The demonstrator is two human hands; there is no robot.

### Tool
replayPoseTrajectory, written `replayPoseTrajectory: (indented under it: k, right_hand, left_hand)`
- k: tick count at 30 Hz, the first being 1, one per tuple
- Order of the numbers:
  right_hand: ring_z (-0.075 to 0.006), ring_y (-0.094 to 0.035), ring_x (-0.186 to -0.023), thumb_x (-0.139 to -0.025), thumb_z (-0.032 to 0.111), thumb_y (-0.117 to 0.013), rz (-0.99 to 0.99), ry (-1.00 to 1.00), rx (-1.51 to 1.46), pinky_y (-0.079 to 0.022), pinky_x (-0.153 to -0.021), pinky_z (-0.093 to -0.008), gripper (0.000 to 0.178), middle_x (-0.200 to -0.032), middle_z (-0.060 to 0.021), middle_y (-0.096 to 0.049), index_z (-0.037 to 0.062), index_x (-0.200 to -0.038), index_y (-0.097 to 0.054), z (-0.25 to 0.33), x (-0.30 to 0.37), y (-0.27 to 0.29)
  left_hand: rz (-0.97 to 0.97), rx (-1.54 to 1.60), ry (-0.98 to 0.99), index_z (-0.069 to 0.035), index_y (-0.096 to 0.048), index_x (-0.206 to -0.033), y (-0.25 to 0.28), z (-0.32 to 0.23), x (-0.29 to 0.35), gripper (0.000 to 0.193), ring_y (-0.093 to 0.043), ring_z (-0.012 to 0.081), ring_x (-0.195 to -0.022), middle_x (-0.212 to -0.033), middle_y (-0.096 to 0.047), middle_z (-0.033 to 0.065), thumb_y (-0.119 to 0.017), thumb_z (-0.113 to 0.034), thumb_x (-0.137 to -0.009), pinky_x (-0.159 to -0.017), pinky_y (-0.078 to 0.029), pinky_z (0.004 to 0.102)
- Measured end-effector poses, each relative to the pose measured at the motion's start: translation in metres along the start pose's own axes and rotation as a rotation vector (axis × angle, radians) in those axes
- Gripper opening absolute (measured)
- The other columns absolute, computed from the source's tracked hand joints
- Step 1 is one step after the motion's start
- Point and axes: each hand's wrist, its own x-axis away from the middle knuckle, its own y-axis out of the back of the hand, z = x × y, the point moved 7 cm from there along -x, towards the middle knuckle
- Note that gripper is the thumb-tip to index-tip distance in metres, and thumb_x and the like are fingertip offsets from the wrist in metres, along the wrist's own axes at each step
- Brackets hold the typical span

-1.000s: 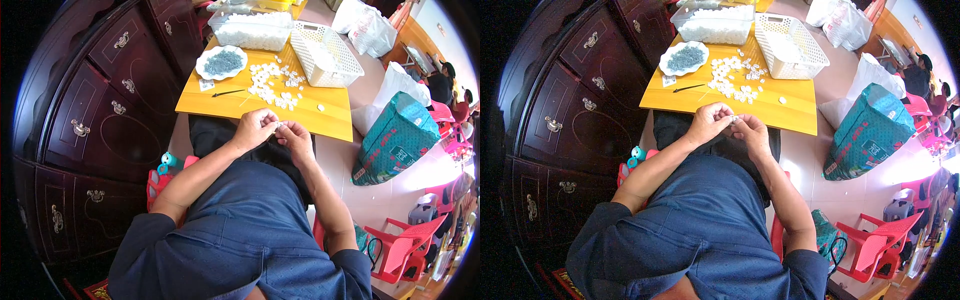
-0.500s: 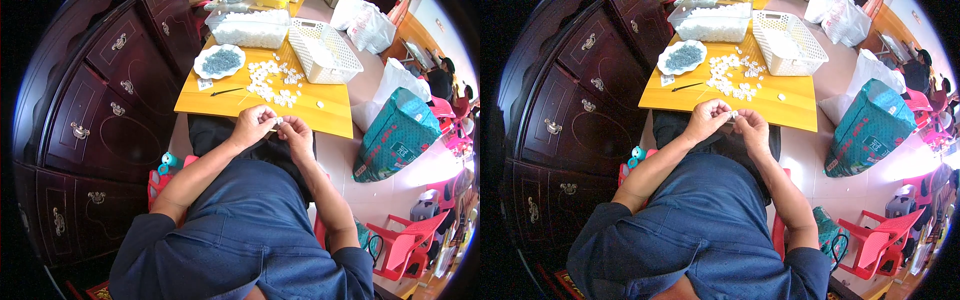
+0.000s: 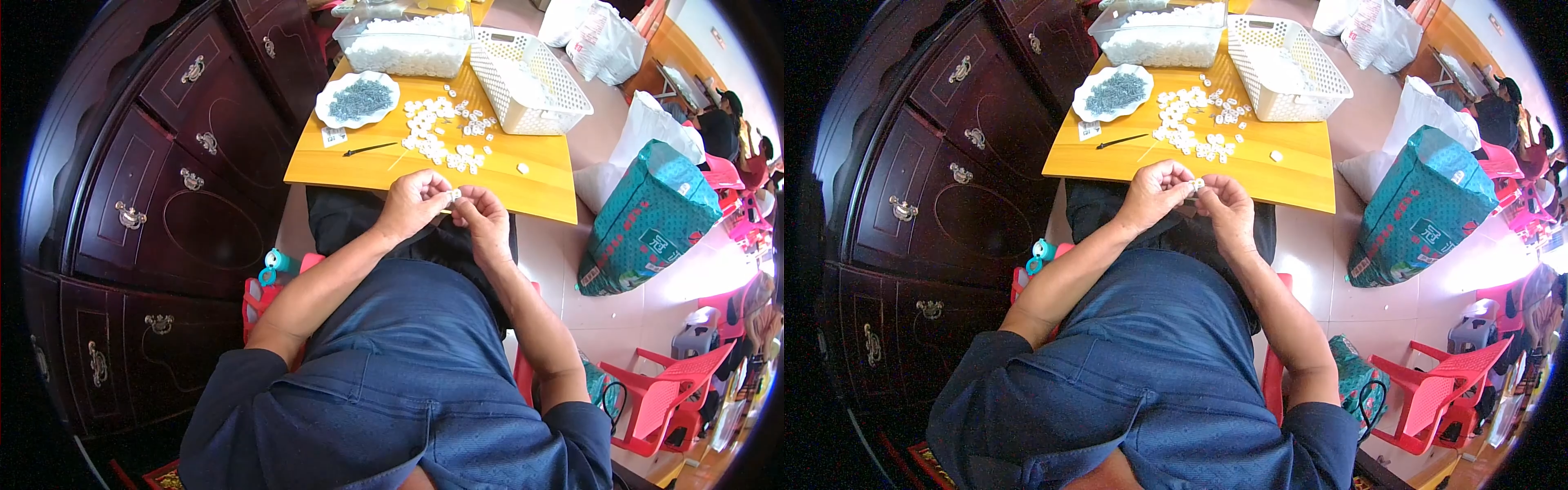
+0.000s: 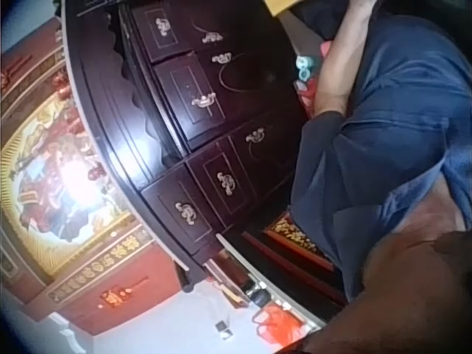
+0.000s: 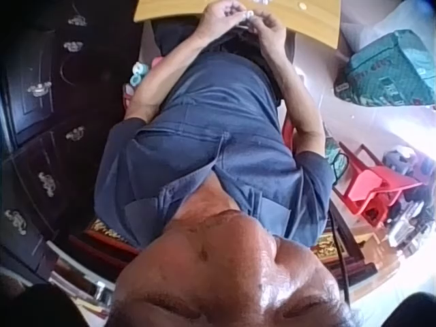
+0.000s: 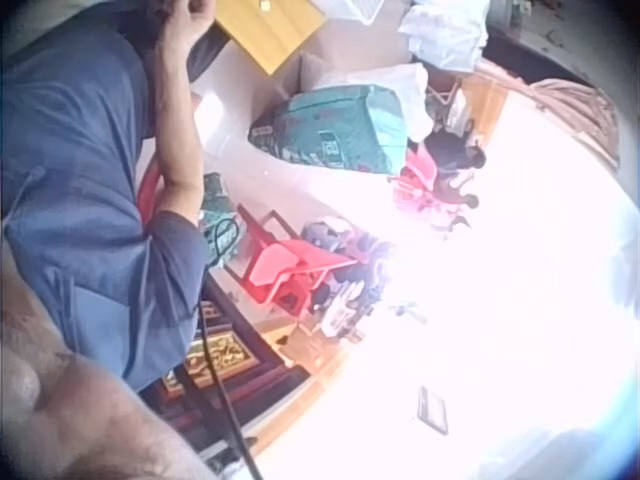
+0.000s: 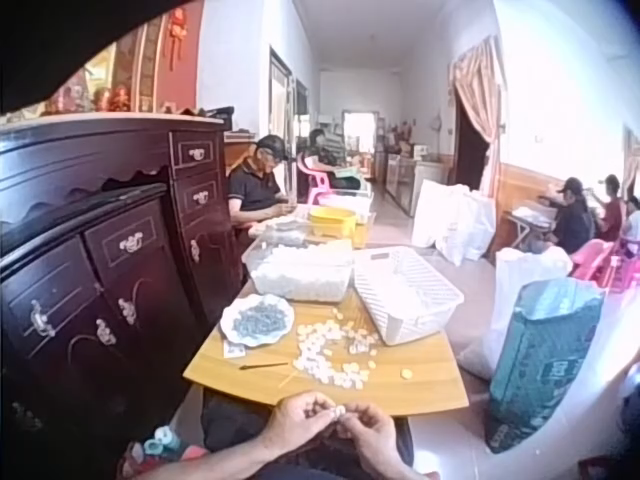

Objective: Assembling small white plastic components by manually inserting metal pins.

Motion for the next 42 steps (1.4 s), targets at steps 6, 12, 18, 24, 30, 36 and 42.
replayPoseTrajectory:
  k: [6,12,18,24,30,36,42]
  right_hand:
    - [-0.0086,-0.062,-0.075,-0.094,0.006,-0.067,0.005,0.005,-0.030,-0.051,-0.070,-0.0229,0.016,-0.092,-0.0025,-0.069,0.0019,-0.109,-0.065,0.001,0.001,0.000]
    - [-0.0079,-0.060,-0.073,-0.093,0.006,-0.067,0.131,-0.027,-0.028,-0.049,-0.068,-0.0221,0.015,-0.091,-0.0031,-0.070,0.0012,-0.107,-0.068,0.008,0.003,-0.007]
    - [-0.0076,-0.060,-0.072,-0.093,0.007,-0.068,0.188,-0.048,-0.070,-0.048,-0.067,-0.0215,0.012,-0.088,-0.0015,-0.068,0.0050,-0.104,-0.062,0.010,0.004,-0.005]
    - [-0.0076,-0.060,-0.073,-0.094,0.007,-0.068,0.304,-0.059,-0.092,-0.048,-0.066,-0.0212,0.013,-0.087,-0.0013,-0.068,0.0087,-0.101,-0.057,0.018,0.005,-0.006]
    - [-0.0074,-0.061,-0.072,-0.094,0.009,-0.069,0.303,-0.122,-0.130,-0.049,-0.065,-0.0206,0.012,-0.087,-0.0008,-0.068,0.0098,-0.099,-0.058,0.016,0.005,-0.004]
    - [-0.0072,-0.063,-0.072,-0.093,0.012,-0.070,0.308,-0.150,-0.177,-0.051,-0.065,-0.0202,0.011,-0.086,0.0002,-0.067,0.0100,-0.095,-0.059,0.012,0.007,-0.006]
    - [-0.0075,-0.064,-0.073,-0.093,0.011,-0.069,0.303,-0.164,-0.178,-0.053,-0.066,-0.0209,0.010,-0.085,0.0000,-0.067,0.0098,-0.093,-0.059,0.013,0.008,-0.005]
  left_hand:
    - [0.053,0.101,0.064,0.000,-0.065,-0.097,0.000,0.000,0.001,0.010,-0.065,0.0065,-0.072,-0.082,-0.069,0.0017,-0.070,-0.007,-0.092,-0.062,-0.054,0.0210]
    - [0.253,0.253,0.238,-0.002,-0.064,-0.107,0.003,0.003,-0.002,0.017,-0.063,0.0051,-0.072,-0.085,-0.069,0.0004,-0.070,-0.011,-0.094,-0.063,-0.055,0.0211]
    - [0.386,0.218,0.174,-0.002,-0.066,-0.117,0.002,-0.001,-0.001,0.026,-0.063,0.0062,-0.073,-0.087,-0.068,0.0003,-0.070,-0.010,-0.093,-0.066,-0.054,0.0219]
    - [0.484,0.224,0.152,-0.003,-0.068,-0.120,-0.006,-0.007,0.004,0.030,-0.063,0.0062,-0.079,-0.096,-0.071,0.0011,-0.071,-0.017,-0.094,-0.072,-0.052,0.0219]
    - [0.484,0.132,0.087,-0.003,-0.068,-0.117,-0.007,-0.011,0.004,0.027,-0.061,0.0060,-0.078,-0.094,-0.070,0.0008,-0.069,-0.018,-0.095,-0.072,-0.052,0.0224]
    - [0.467,0.136,0.078,-0.001,-0.068,-0.110,-0.009,-0.015,0.006,0.020,-0.061,0.0061,-0.077,-0.090,-0.069,0.0014,-0.067,-0.016,-0.096,-0.071,-0.052,0.0228]
    - [0.440,0.104,0.011,-0.001,-0.068,-0.107,-0.013,-0.023,0.008,0.024,-0.059,0.0068,-0.074,-0.087,-0.068,0.0009,-0.070,-0.022,-0.095,-0.069,-0.050,0.0218]
